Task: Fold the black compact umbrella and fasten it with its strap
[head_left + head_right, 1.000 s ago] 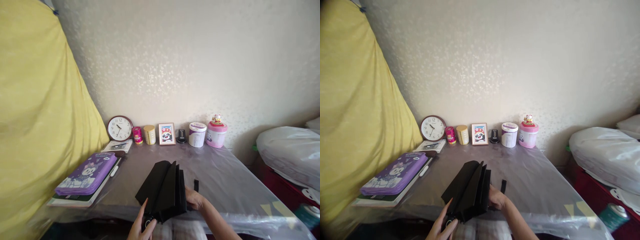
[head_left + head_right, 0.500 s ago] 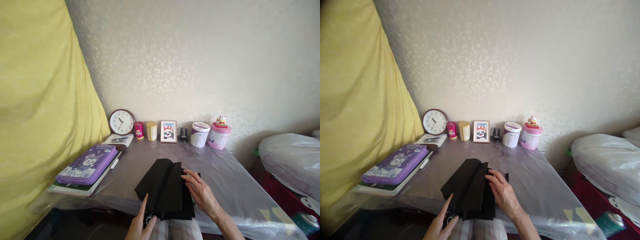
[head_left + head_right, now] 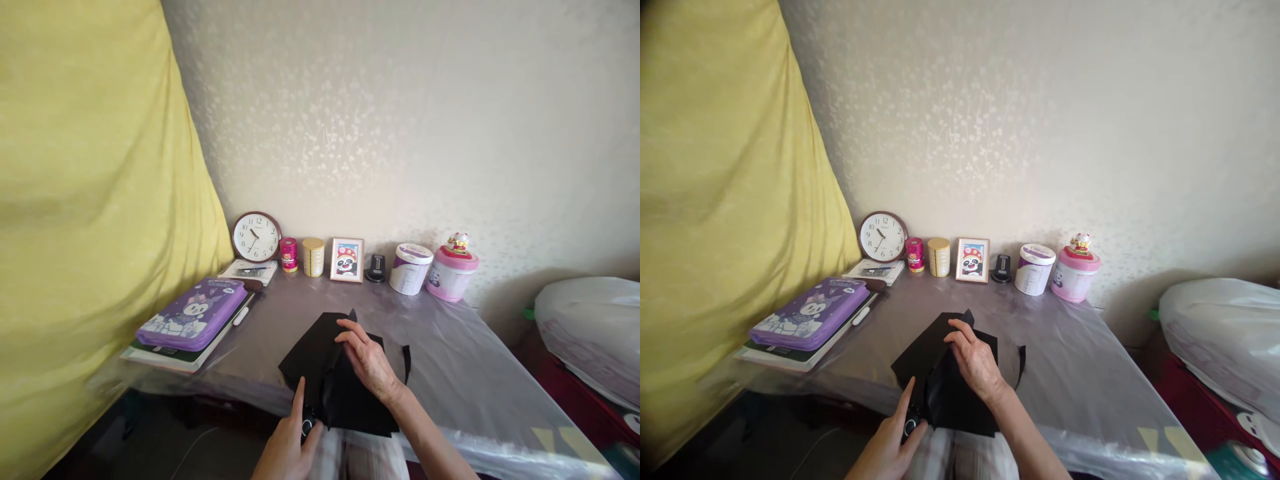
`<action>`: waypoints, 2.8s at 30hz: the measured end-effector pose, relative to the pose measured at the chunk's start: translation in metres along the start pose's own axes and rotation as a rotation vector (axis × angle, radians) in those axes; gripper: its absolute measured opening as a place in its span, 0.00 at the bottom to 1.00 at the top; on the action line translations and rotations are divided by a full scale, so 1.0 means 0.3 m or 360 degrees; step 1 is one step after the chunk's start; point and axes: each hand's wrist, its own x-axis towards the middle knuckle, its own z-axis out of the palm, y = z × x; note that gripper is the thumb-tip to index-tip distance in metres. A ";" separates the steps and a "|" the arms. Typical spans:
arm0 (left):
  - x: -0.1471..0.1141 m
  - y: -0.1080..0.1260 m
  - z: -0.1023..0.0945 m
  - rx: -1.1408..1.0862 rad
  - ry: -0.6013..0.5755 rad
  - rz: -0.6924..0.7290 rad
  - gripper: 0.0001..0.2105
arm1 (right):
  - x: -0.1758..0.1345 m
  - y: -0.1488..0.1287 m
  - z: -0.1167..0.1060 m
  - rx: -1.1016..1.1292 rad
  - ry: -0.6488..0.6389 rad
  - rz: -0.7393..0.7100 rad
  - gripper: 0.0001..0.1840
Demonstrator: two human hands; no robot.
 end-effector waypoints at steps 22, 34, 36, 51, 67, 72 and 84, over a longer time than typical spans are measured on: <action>-0.009 0.061 0.004 0.0525 -0.0102 -0.0118 0.36 | 0.093 0.008 0.250 -0.0368 -0.0141 -0.0109 0.10; -0.001 0.079 -0.012 0.0778 -0.0132 0.0026 0.31 | 0.114 -0.011 0.251 -0.0510 -0.0286 -0.0066 0.10; 0.001 0.085 -0.014 0.0831 -0.0142 0.0027 0.30 | 0.116 -0.006 0.256 -0.0483 -0.0278 -0.0071 0.10; 0.018 0.057 0.017 0.0663 -0.0156 -0.0137 0.32 | 0.006 0.026 0.180 -0.0016 -0.0183 -0.0320 0.11; -0.002 0.063 -0.011 0.0554 -0.0092 -0.0091 0.34 | -0.187 0.353 0.014 -0.0271 0.0282 0.0368 0.16; -0.009 0.074 -0.017 0.0556 -0.0076 -0.0097 0.34 | -0.307 0.310 -0.002 -0.0288 0.0207 0.0253 0.15; -0.011 0.055 -0.008 0.0598 -0.0049 -0.0014 0.33 | -0.266 0.114 -0.037 -0.0190 0.0091 -0.0076 0.12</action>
